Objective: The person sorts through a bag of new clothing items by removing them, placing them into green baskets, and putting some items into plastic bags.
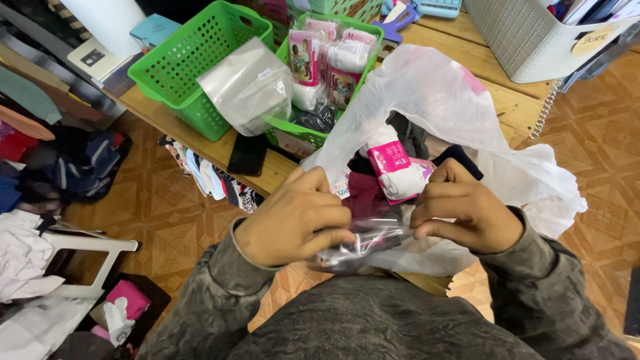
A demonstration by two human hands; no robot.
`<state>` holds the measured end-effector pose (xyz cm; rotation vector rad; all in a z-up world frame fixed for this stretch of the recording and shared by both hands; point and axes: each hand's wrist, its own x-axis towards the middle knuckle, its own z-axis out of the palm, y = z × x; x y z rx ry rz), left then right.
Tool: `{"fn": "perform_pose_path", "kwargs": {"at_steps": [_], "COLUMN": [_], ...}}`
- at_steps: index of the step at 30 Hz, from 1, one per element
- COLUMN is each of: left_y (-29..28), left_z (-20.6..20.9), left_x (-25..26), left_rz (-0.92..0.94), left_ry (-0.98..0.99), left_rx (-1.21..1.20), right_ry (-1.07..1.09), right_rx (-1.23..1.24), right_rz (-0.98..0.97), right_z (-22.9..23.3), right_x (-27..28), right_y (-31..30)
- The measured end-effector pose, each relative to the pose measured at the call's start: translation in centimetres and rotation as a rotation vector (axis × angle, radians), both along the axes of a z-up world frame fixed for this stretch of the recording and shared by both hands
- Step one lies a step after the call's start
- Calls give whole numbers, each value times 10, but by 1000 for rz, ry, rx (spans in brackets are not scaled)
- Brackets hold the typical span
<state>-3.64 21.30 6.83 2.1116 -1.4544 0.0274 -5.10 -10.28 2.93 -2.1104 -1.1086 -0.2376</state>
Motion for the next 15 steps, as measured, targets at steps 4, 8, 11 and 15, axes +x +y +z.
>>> {"fn": "perform_pose_path", "kwargs": {"at_steps": [4,8,11,15], "left_y": [0,-9,-14,-19], "left_z": [-10,-14,-17,-23], "left_x": [6,7,10,15], "left_rz": [83,152,159,112], "left_ry": [-52,-157,-159,-108], "left_rx": [-14,55,18,-43], "right_ry": [165,-113,-81,189], "right_rx": [125,-190,-183,290], "right_rz": [-83,-240,-280,-374], "right_z": [-17,-43,-49,-78], "right_x": [12,31,39,56], "right_y": [8,18,14,-14]}}
